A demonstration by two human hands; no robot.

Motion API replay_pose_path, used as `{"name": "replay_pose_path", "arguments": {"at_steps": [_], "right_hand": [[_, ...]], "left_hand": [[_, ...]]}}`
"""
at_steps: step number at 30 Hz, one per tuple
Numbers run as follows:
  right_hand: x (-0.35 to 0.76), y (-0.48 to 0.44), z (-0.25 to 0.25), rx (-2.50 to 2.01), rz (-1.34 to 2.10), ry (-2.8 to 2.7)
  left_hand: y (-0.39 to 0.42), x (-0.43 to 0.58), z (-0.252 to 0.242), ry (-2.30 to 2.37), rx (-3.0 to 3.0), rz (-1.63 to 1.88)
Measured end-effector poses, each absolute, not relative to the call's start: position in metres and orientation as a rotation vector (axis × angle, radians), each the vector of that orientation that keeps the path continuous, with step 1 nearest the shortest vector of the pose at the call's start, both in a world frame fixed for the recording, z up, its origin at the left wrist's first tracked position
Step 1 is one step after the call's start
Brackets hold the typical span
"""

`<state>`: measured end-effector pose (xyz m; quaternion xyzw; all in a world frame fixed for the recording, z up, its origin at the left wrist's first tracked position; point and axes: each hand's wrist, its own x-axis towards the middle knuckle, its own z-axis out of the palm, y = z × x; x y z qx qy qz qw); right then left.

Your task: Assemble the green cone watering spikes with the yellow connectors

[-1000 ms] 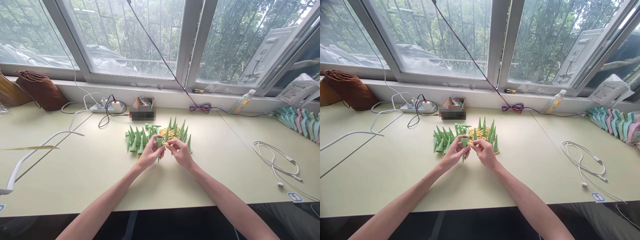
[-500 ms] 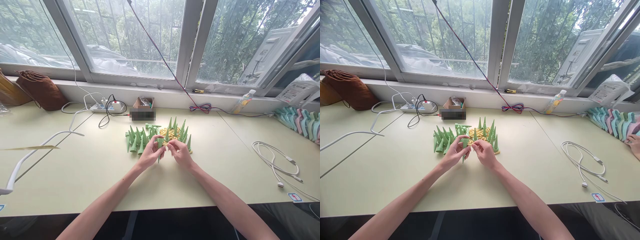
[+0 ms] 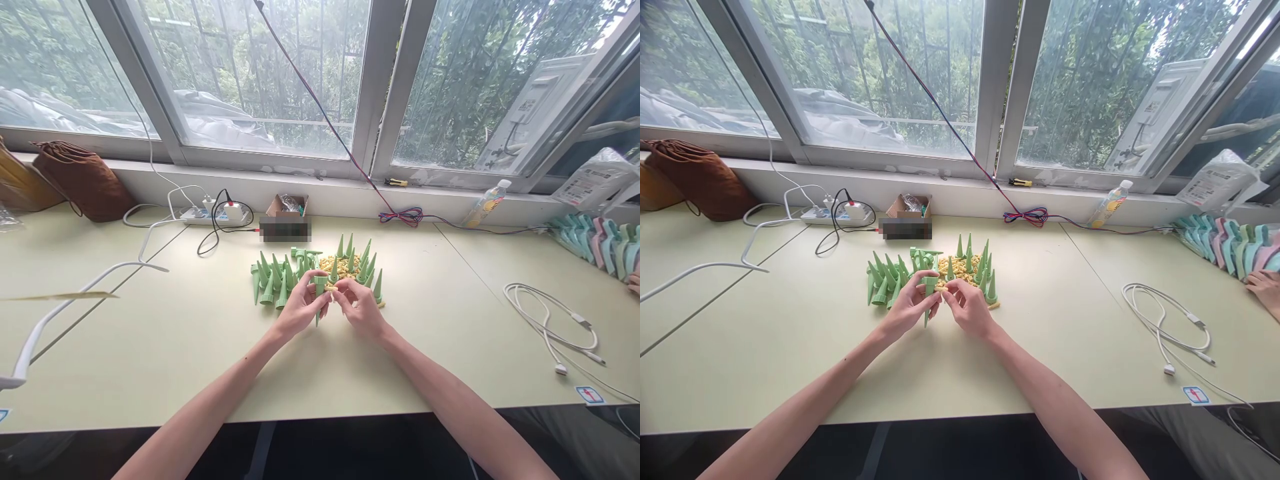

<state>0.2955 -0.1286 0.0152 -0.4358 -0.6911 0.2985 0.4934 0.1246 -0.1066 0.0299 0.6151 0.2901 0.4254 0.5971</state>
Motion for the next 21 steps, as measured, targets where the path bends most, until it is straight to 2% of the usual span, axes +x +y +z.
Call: {"name": "replay_pose_path", "arguments": {"at_steps": [21], "right_hand": [[0.2962, -0.1273, 0.011, -1.069, 0.765, -1.698]], "left_hand": [[-0.1076, 0.1246, 0.0301, 0.67, 1.427, 0.979]]}}
